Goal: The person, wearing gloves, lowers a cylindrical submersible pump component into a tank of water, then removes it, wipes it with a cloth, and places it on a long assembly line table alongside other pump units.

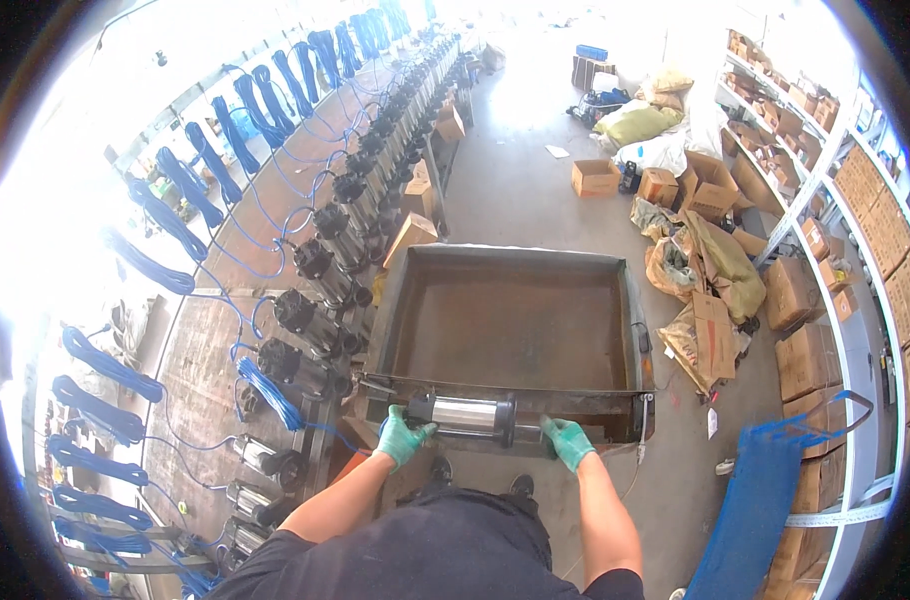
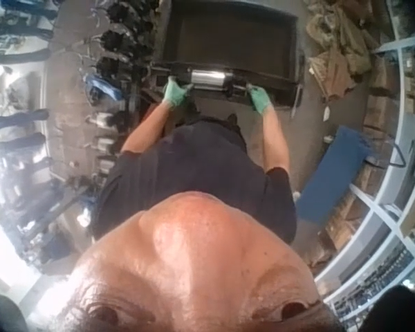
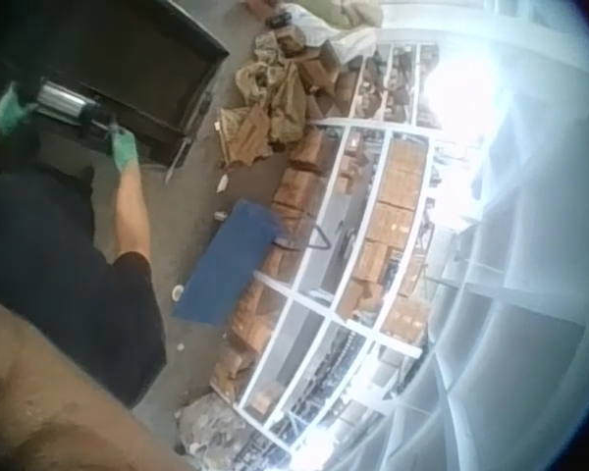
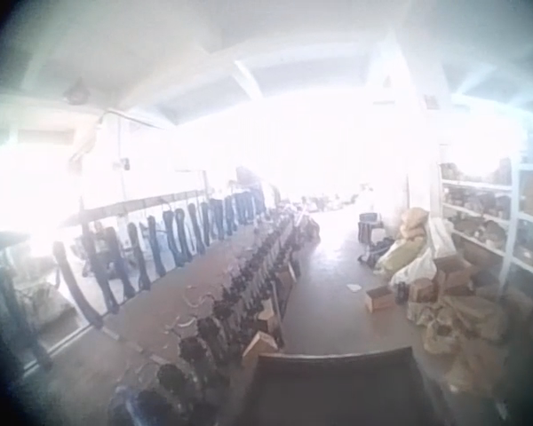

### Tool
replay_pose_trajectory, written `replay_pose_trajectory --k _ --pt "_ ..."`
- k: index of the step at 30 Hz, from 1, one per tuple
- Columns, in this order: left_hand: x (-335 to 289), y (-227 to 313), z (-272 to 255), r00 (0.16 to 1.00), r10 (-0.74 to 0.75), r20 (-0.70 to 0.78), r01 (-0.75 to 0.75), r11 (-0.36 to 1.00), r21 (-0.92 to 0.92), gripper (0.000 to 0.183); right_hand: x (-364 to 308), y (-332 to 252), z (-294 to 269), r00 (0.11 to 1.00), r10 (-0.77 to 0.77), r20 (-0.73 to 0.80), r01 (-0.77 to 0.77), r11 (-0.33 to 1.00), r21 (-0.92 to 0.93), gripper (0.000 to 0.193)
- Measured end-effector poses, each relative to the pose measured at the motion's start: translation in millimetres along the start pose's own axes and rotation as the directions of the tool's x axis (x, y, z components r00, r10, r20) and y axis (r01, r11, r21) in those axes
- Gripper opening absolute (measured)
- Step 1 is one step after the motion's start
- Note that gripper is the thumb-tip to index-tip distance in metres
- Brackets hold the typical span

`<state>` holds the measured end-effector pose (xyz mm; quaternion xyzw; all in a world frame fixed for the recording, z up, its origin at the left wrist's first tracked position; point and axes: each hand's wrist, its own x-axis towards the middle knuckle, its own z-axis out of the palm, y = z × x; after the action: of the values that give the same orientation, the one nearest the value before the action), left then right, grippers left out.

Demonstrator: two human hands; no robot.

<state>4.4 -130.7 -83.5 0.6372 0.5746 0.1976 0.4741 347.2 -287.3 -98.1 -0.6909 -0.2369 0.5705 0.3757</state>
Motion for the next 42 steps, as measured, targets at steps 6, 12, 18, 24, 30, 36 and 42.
replay_pose_trajectory --k 6,12,18,24,30,36,42 --pt "-9 16 -6 1.000 -0.016 0.018 0.017 0.998 -0.063 0.067 23 8 7 0.943 -0.300 -0.148 0.214 0.881 -0.421 0.035" --pt "-7 13 -3 1.000 0.001 0.005 -0.001 0.999 -0.037 0.066 -8 -9 -15 0.764 -0.594 0.251 0.583 0.470 -0.663 0.037" --pt "-4 5 0 1.000 0.028 -0.014 -0.028 0.999 -0.033 0.063 30 10 19 0.993 0.028 -0.111 -0.039 0.995 -0.096 0.054" --pt "-4 3 -2 0.999 0.039 -0.003 -0.039 0.998 -0.044 0.060 0 -12 21 0.952 -0.276 -0.129 0.206 0.896 -0.394 0.048" --pt "4 -15 3 0.999 0.040 0.019 -0.038 0.994 -0.104 0.059 -20 -9 -4 0.746 -0.605 0.278 0.532 0.291 -0.795 0.057" --pt "-3 7 -2 1.000 0.020 0.007 -0.019 0.999 -0.034 0.060 -23 -12 -3 0.842 -0.513 0.166 0.515 0.676 -0.527 0.044" --pt "6 -22 7 0.998 0.065 -0.011 -0.066 0.993 -0.100 0.060 22 22 5 0.958 -0.288 0.005 0.288 0.956 -0.059 0.029"
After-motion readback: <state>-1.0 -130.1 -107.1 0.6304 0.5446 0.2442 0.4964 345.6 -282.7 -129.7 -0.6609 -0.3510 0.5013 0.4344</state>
